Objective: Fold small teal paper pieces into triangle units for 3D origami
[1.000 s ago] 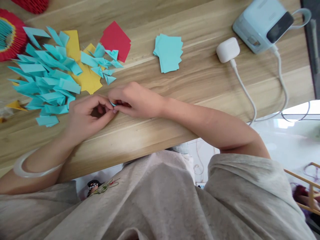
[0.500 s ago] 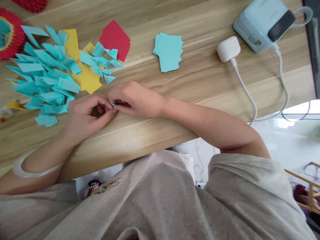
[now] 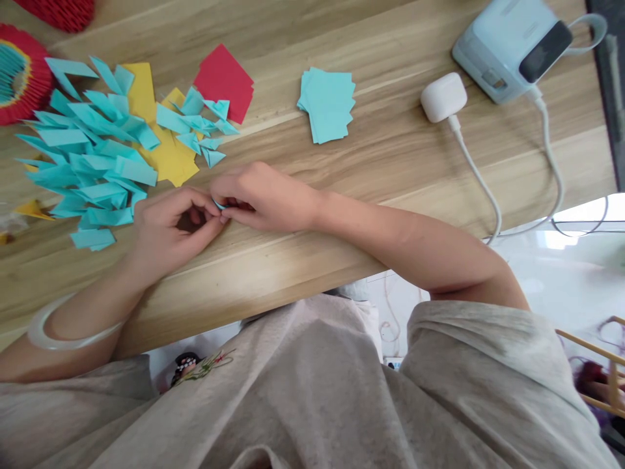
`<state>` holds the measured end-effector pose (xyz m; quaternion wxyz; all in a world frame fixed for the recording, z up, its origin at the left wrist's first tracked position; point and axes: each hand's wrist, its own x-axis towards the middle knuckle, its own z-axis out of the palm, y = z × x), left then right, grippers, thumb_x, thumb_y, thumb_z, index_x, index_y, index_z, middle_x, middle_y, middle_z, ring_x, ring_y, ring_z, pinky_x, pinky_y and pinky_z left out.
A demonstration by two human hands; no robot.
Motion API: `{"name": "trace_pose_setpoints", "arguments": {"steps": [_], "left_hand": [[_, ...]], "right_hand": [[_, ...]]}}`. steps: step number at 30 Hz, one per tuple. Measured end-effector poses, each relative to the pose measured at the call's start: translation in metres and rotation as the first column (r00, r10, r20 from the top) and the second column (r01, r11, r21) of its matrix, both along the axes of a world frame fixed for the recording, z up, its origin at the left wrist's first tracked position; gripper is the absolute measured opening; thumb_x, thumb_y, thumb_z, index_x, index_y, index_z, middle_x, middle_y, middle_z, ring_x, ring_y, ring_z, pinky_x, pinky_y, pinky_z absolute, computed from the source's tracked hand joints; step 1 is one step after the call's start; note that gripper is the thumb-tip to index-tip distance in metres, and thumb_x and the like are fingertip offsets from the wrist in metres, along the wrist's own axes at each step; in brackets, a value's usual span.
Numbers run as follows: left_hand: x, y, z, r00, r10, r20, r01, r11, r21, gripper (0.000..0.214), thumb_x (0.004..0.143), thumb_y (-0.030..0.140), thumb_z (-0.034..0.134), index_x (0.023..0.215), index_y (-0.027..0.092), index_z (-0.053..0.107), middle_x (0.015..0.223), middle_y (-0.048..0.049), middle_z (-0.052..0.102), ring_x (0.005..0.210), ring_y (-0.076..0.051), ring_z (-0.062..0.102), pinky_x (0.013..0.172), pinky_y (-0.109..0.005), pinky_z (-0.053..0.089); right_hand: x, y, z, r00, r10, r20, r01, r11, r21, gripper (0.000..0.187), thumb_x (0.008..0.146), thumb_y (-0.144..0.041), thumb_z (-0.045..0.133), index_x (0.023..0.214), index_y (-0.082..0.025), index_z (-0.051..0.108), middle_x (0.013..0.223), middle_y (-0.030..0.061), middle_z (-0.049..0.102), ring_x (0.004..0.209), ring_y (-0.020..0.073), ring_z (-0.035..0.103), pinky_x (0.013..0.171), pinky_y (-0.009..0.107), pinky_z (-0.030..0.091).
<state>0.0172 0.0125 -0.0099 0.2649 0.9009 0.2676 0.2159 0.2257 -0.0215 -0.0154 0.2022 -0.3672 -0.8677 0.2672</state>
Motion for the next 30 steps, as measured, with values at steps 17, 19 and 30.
{"name": "trace_pose_setpoints", "arguments": {"steps": [17,19,30], "left_hand": [[0.0005,0.0007,0.0015,1.0,0.011,-0.017,-0.011,1.0,-0.02,0.008,0.083,0.02,0.064,0.079,0.022,0.057,0.07,0.004,0.062,0.056,-0.009,0.052,0.051,-0.023,0.04],[0.0005,0.0008,0.0014,1.0,0.014,-0.017,-0.015,1.0,-0.026,0.008,0.082,0.02,0.064,0.078,0.022,0.057,0.07,0.0039,0.062,0.056,-0.009,0.052,0.051,-0.023,0.04],[0.0002,0.0005,0.0006,1.0,0.013,-0.002,-0.013,0.999,-0.034,0.008,0.082,0.019,0.064,0.078,0.021,0.058,0.068,0.004,0.061,0.056,-0.009,0.051,0.051,-0.022,0.039]], "right_hand": [[-0.0004,-0.0001,-0.0002,1.0,-0.015,-0.022,0.014,1.0,-0.017,0.019,0.099,-0.023,0.037,0.095,-0.011,0.052,0.084,0.0013,0.054,0.077,0.0074,0.046,0.075,0.022,0.037],[-0.0007,0.0,-0.0006,1.0,-0.021,-0.015,0.021,1.0,-0.016,0.019,0.099,-0.023,0.038,0.095,-0.011,0.052,0.084,0.0015,0.054,0.077,0.0076,0.046,0.074,0.022,0.036],[-0.0002,0.0,-0.0041,0.991,-0.024,-0.131,0.024,1.0,-0.003,0.013,0.095,-0.019,0.045,0.093,-0.011,0.055,0.081,0.0007,0.055,0.075,0.0069,0.044,0.073,0.02,0.035]]}}
